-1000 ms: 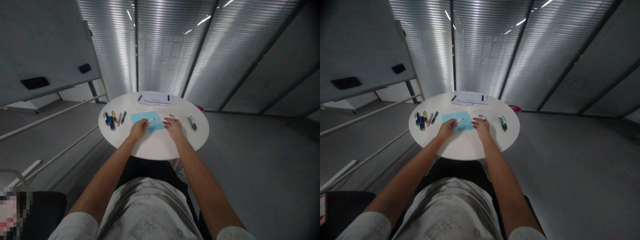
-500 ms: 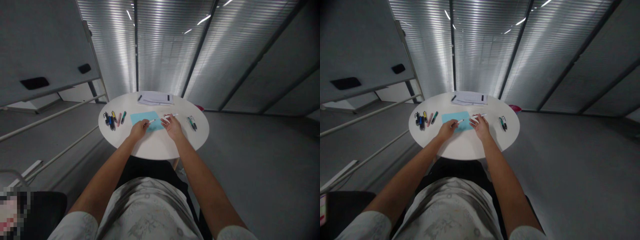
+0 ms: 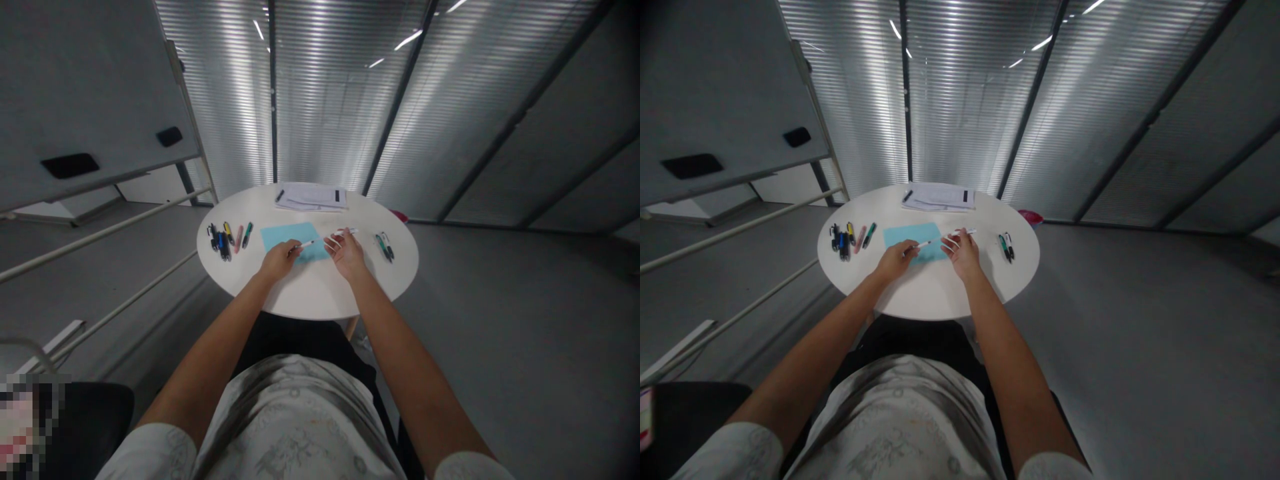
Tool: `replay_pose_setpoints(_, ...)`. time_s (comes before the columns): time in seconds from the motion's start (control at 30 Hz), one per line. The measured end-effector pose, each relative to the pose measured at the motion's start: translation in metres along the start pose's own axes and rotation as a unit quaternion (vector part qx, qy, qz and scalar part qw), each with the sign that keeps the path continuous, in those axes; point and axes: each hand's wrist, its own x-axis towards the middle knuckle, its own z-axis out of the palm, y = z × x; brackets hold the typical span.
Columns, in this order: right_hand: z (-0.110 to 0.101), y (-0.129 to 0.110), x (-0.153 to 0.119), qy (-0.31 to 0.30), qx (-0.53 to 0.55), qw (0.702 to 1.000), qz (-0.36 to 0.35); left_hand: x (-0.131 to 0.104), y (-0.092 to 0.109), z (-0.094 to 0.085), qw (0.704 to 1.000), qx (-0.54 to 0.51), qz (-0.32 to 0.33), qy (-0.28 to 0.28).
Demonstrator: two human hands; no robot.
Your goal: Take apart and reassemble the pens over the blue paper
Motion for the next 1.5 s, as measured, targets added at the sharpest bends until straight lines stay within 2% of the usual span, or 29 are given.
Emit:
replay_pose_setpoints(0.27, -0.001, 0.003, 0.001, -0.015, -0.001, 1.000, 0.007, 0.001, 0.000, -0.001, 1.000, 0.005, 0.012, -0.006)
replay_pose_setpoints(0.4, 0.001, 0.007, -0.001, -0.048, -0.042, 0.998, -0.004, 0.001, 0.000, 0.000, 1.000, 0.009, 0.008, -0.007)
replay_pose_setpoints(0.6, 0.003, 0.011, -0.003, -0.075, -0.106, 0.991, 0.026, 0.001, 0.001, 0.000, 1.000, 0.013, 0.001, -0.007)
replay_pose_setpoints(0.8, 0.000, 0.011, -0.001, -0.099, -0.074, 0.991, 0.048, -0.001, 0.002, -0.001, 1.000, -0.007, 0.021, -0.005)
replay_pose_setpoints(1.0, 0.001, 0.010, -0.004, -0.115, -0.050, 0.991, 0.039, 0.000, 0.003, -0.002, 0.999, -0.028, 0.029, -0.027)
replay_pose_setpoints(1.2, 0.001, 0.012, -0.004, -0.136, -0.073, 0.988, 0.028, 0.001, 0.005, -0.004, 0.998, -0.025, 0.035, -0.040)
replay_pose_setpoints(1.5, 0.002, 0.014, -0.004, -0.085, -0.163, 0.980, 0.076, 0.000, 0.001, 0.000, 1.000, -0.016, 0.023, -0.006)
